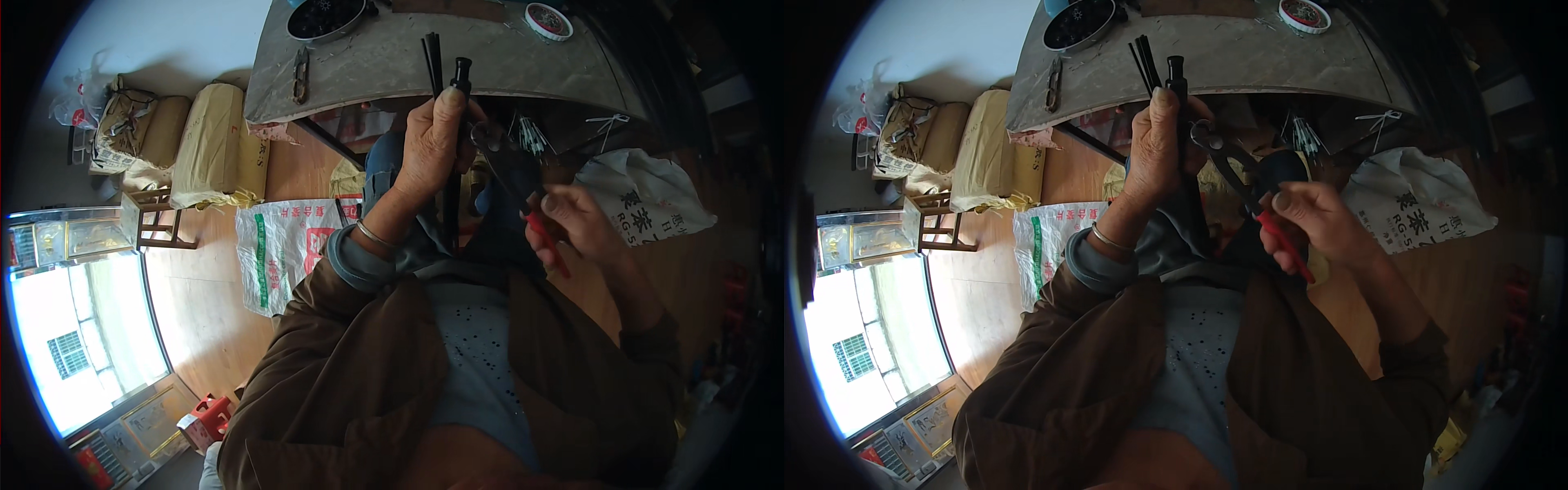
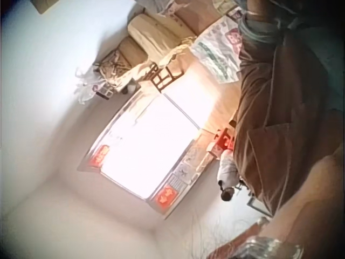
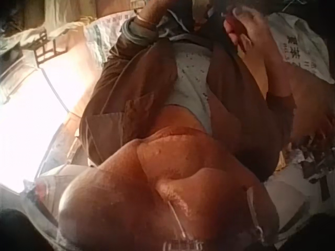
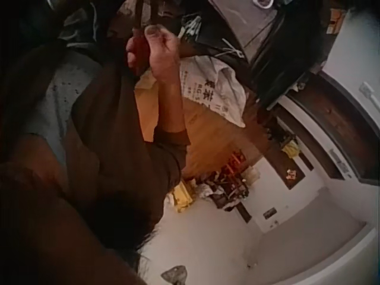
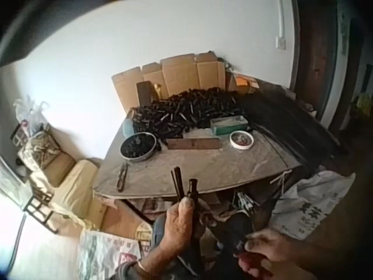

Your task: Assembling a bundle of black rod-like components into a circular base and securing them using pliers.

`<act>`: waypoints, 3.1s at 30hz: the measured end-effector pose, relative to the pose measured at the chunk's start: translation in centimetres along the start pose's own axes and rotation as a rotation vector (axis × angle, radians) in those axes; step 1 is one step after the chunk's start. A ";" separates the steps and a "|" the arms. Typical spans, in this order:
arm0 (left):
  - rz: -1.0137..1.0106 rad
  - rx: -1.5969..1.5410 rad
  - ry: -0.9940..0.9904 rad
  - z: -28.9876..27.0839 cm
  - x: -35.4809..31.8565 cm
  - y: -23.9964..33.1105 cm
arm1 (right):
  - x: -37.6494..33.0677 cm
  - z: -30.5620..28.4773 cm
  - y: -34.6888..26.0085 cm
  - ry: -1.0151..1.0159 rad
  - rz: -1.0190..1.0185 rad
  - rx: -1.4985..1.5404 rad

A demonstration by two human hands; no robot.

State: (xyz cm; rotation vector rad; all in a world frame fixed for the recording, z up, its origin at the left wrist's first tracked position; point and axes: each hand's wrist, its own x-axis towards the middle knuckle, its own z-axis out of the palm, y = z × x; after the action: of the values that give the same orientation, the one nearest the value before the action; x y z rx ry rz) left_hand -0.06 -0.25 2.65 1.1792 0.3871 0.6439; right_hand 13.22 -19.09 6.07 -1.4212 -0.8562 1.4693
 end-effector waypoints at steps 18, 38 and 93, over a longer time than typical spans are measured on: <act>-0.013 0.024 -0.011 1.2 -0.5 -0.2 | 0.0 -0.4 4.7 -0.346 0.070 0.585; -0.045 0.022 -0.014 0.5 -0.3 0.1 | -0.2 1.4 0.6 -0.163 0.118 0.140; -0.145 -0.035 0.082 -0.7 4.1 -2.9 | 7.0 -12.2 3.3 0.996 -0.481 -1.329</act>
State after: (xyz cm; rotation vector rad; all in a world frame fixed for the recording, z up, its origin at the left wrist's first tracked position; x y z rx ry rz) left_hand 3.42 2.18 -0.09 1.0829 0.5240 0.5720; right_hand 25.22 -15.06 -0.79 -2.2552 -1.3666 -0.4481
